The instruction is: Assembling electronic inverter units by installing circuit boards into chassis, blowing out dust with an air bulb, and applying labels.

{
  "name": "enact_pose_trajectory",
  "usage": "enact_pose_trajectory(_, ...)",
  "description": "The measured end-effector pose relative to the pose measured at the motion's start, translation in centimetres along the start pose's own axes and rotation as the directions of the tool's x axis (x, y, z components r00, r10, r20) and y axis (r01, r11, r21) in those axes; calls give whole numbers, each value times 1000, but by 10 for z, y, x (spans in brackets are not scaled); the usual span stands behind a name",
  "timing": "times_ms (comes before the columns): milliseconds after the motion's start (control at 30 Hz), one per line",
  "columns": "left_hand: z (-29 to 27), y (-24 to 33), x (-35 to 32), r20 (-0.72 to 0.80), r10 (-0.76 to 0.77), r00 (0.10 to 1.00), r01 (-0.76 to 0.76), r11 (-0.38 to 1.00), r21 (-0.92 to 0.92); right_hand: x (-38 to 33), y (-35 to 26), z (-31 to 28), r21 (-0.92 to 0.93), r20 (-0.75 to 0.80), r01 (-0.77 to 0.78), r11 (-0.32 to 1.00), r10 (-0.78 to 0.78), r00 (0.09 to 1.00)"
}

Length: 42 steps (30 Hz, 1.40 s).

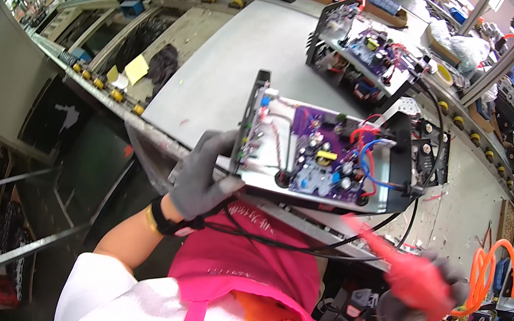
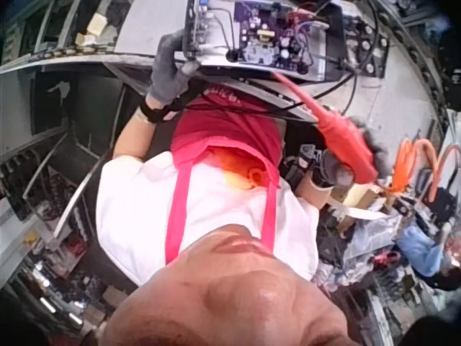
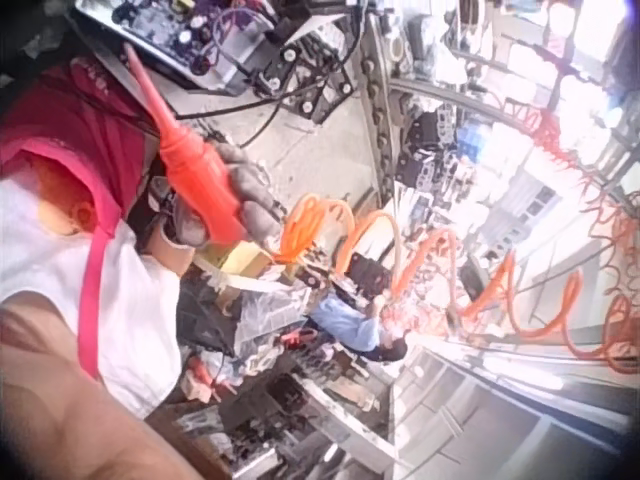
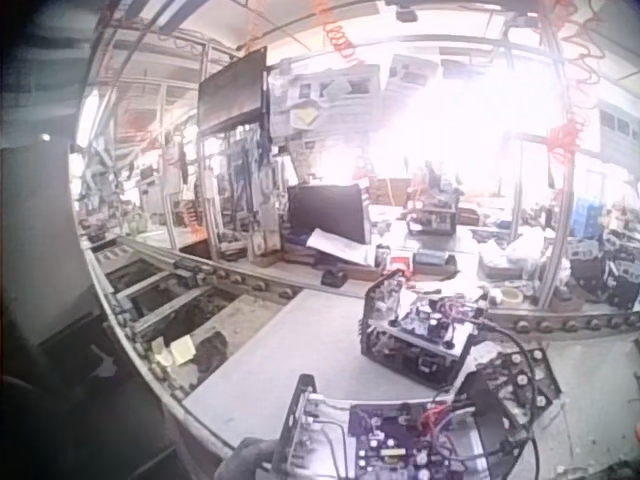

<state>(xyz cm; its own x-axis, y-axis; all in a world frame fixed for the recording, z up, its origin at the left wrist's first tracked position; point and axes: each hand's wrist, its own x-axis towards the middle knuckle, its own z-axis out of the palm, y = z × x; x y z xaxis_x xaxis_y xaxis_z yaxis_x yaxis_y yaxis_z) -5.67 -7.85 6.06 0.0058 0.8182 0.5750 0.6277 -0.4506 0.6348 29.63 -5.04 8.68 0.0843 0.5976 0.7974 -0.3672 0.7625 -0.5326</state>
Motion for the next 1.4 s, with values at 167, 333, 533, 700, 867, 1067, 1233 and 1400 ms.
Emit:
enact_pose_trajectory(167,5,-11,-4,-28,21,999,-23,996,-86,-43,1,52,-408,388,136,903,36,921)
enact_pose_trajectory(333,3,-4,-14,-19,-69,997,65,986,-156,-66,27,83,-411,584,308,858,-12,812)
enact_pose_trajectory(533,-4,-8,-39,-51,-225,973,199,930,-308,-74,44,96,-437,636,357,825,4,771)
enact_pose_trajectory(700,-16,-22,-60,-191,-418,888,295,837,-461,-78,53,102,-456,649,396,797,-6,761)
enact_pose_trajectory(867,-14,-20,-63,-118,-468,876,374,814,-444,-77,53,99,-460,635,391,797,-12,772)
enact_pose_trajectory(1067,11,-15,-62,-17,-568,823,496,733,-465,-68,-6,39,-561,205,106,821,13,979)
enact_pose_trajectory(1233,18,-44,-75,-7,-462,887,458,881,-117,-70,-84,-33,-393,-508,-103,914,-123,852)
enact_pose_trajectory(1400,41,-58,-73,-90,-461,883,446,883,-148,-91,-172,-151,-687,-670,-351,636,-368,644)
